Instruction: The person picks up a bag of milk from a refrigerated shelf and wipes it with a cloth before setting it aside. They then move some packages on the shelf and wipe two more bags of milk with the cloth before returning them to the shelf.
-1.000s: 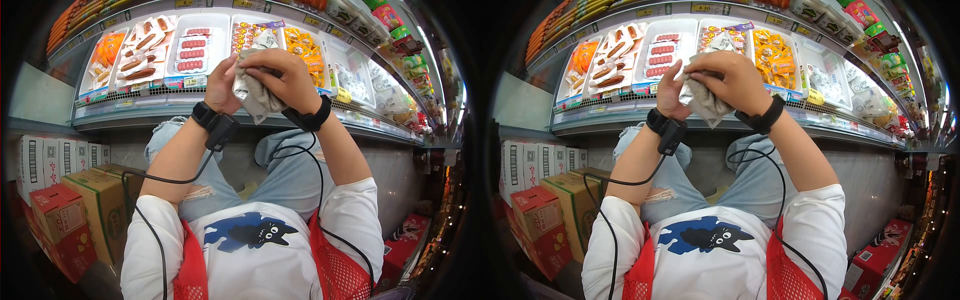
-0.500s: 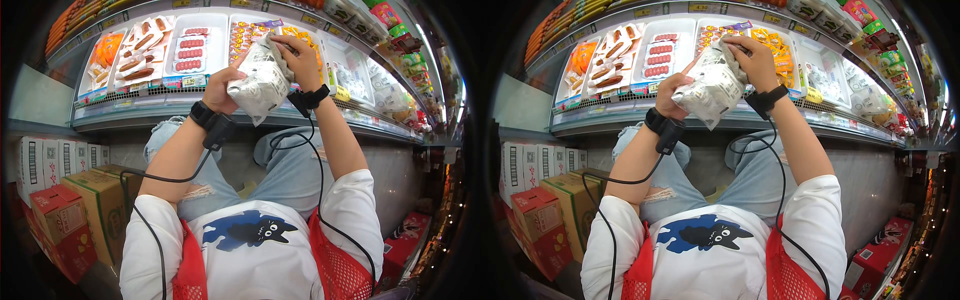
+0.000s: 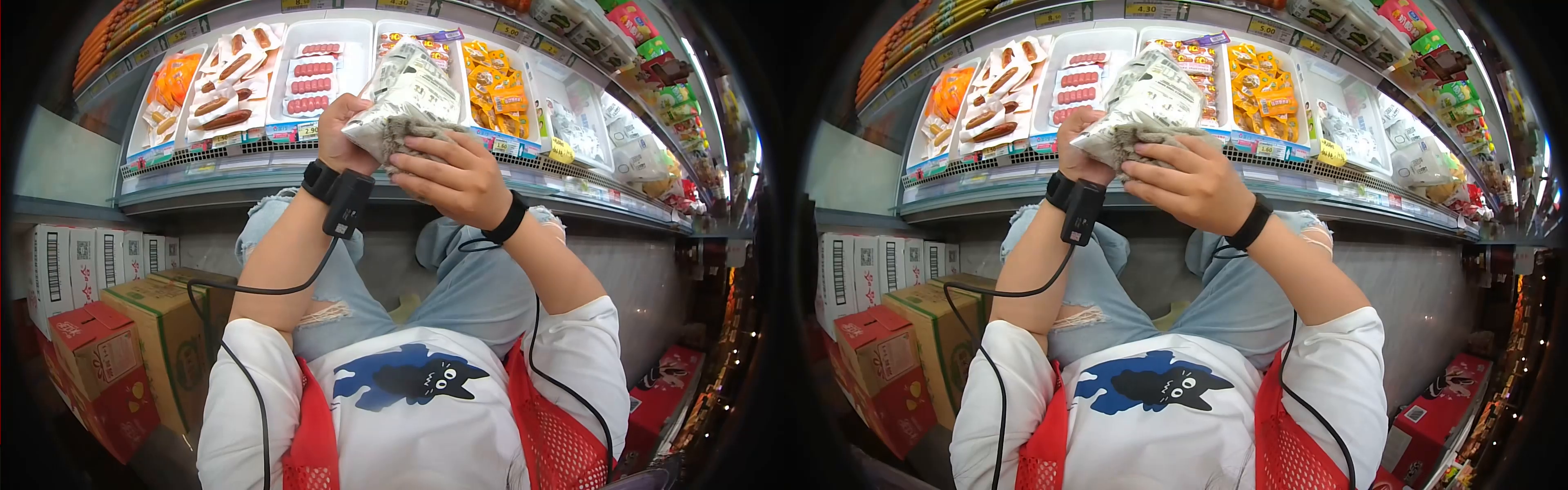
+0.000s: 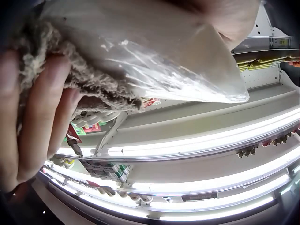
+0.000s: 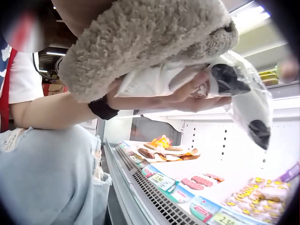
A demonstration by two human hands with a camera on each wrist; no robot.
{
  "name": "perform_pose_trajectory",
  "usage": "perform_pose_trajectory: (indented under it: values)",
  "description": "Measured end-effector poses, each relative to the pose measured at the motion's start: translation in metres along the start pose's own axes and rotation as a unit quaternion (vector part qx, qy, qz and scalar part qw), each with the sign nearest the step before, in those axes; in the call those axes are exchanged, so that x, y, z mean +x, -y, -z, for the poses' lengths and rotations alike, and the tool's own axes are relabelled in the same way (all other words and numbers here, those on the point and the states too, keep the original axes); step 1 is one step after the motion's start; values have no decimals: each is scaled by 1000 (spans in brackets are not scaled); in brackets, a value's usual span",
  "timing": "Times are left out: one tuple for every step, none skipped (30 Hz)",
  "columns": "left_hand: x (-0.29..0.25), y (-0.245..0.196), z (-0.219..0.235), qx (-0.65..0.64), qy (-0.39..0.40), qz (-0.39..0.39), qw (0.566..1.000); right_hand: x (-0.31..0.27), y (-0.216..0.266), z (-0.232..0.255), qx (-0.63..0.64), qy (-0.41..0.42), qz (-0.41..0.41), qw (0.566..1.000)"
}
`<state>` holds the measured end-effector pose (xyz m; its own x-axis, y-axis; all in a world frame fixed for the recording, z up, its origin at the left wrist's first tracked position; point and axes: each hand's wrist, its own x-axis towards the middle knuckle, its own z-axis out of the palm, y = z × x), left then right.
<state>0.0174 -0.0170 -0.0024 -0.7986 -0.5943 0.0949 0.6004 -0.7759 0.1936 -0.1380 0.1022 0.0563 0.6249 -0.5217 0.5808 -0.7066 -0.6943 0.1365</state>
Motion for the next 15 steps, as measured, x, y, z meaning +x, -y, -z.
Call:
perform_pose_trajectory:
  values:
    - [2, 0, -2, 27, -56, -21, 998, -5, -3, 0, -2, -5, -5, 1000]
    - [0, -2, -3, 13, -39, -17, 999, -9, -6, 2, -3, -10, -10, 1000]
    - [-2, -6, -3, 0, -20, -13, 1000, -12, -9, 5, -6, -16, -2, 1000]
    - [-4, -9, -4, -13, -2, -9, 1000, -14, -13, 8, -12, -21, -12, 1000]
    - [-5, -13, -5, -32, 48, 1, 998, -15, -17, 11, -19, -26, -23, 999]
    - [-6, -15, -6, -17, 10, -9, 1000, -16, -22, 14, -24, -30, -34, 999]
    - [-7, -17, -8, -2, -29, -18, 999, -17, -30, 17, -34, -55, -53, 996]
    - [-8, -18, -10, 13, -68, -28, 997, -18, -38, 19, -43, -96, -69, 992]
    - [-9, -19, -14, 11, -59, -25, 998, -16, -45, 22, -52, -137, -85, 986]
    - [-9, -20, -12, 5, -43, -22, 999, -13, -48, 25, -61, -179, -100, 977]
    - [-9, -20, -10, -1, -26, -18, 999, -11, -47, 28, -77, -195, -106, 972]
    - [-9, -19, -8, -8, -10, -14, 1000, -2, -38, 33, -66, -169, -83, 980]
    - [-8, -17, -9, -10, 2, -4, 1000, 11, -25, 36, -54, -142, -61, 987]
    - [-7, -14, -10, -11, 15, 5, 1000, 20, -13, 35, -43, -115, -39, 992]
    - [-6, -11, -11, -12, 27, 14, 999, 23, -5, 29, -46, -83, -23, 995]
